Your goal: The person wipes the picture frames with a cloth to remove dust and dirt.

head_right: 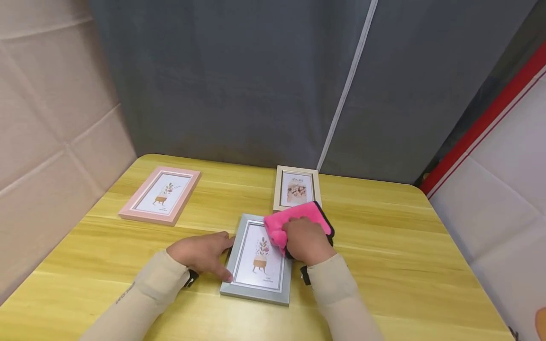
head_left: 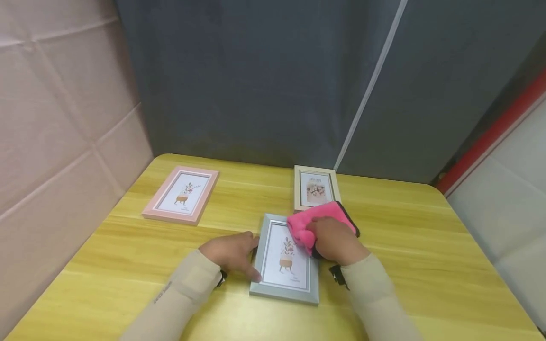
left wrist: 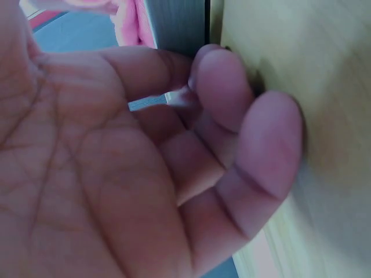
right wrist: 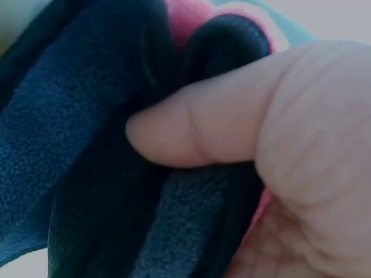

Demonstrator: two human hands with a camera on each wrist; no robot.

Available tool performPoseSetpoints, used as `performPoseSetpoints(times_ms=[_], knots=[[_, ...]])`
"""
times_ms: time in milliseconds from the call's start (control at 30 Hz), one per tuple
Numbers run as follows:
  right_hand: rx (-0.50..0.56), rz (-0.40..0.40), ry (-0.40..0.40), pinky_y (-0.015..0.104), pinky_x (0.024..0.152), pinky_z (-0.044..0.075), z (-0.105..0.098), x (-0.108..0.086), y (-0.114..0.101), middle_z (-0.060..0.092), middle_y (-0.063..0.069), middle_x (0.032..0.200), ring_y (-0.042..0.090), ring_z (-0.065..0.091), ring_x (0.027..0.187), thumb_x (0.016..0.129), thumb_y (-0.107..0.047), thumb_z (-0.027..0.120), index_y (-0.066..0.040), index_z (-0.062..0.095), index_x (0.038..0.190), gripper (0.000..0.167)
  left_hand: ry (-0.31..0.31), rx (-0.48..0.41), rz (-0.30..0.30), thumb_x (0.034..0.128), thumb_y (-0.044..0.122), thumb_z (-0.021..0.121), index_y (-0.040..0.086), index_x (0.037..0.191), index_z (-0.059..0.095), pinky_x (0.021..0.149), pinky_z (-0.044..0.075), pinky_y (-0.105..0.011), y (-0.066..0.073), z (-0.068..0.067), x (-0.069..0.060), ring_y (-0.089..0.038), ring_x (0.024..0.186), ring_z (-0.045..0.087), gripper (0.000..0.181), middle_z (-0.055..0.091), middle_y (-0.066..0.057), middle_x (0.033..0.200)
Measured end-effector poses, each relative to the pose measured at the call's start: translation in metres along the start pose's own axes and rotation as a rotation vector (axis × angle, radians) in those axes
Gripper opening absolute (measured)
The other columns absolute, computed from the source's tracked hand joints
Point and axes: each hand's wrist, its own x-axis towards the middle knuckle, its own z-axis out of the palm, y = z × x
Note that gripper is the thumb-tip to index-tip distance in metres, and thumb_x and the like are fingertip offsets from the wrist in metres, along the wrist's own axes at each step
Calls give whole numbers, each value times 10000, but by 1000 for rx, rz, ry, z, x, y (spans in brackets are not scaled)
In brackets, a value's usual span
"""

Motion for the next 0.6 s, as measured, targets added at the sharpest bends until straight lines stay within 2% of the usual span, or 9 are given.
performPoseSetpoints(times_ms=[67,100,233,367,600], knots=[[-29,31,-2,391,844,488,-1,-1,6,619,7,869,220,559,866,912,-146,705,-162,708,892,25,-1,-4,-13,633,368,925,49,1376,555,793,495,-370,1,-1,-1,-173,818,539,889,554,-22,968],[-34,35,-4,390,840,490,-1,0,7,618,14,862,221,561,861,915,-162,707,-154,715,896,23,-2,-6,-19,634,367,926,47,1385,548,801,495,-372,1,-2,-2,-175,822,536,900,553,-23,973],[5,-3,-33,421,980,468,4,6,1,676,61,1081,256,593,1059,922,-155,693,-131,755,1053,147,-4,-17,-20,634,358,929,58,1401,543,830,491,-380,1,-3,-2,-176,839,536,910,554,-20,980],[41,-20,-84,472,1107,354,7,14,-12,575,103,1388,303,458,1341,919,-120,681,-159,692,1279,362,-4,-18,-3,637,353,927,69,1407,544,847,490,-385,1,-2,-1,-173,850,539,905,561,-23,993],[-1,-79,-99,488,1113,340,11,27,-28,516,106,1454,341,411,1371,911,-104,669,-224,646,1347,453,-12,5,-3,648,365,919,69,1368,571,831,494,-381,1,-2,1,-174,836,542,853,562,-30,997]])
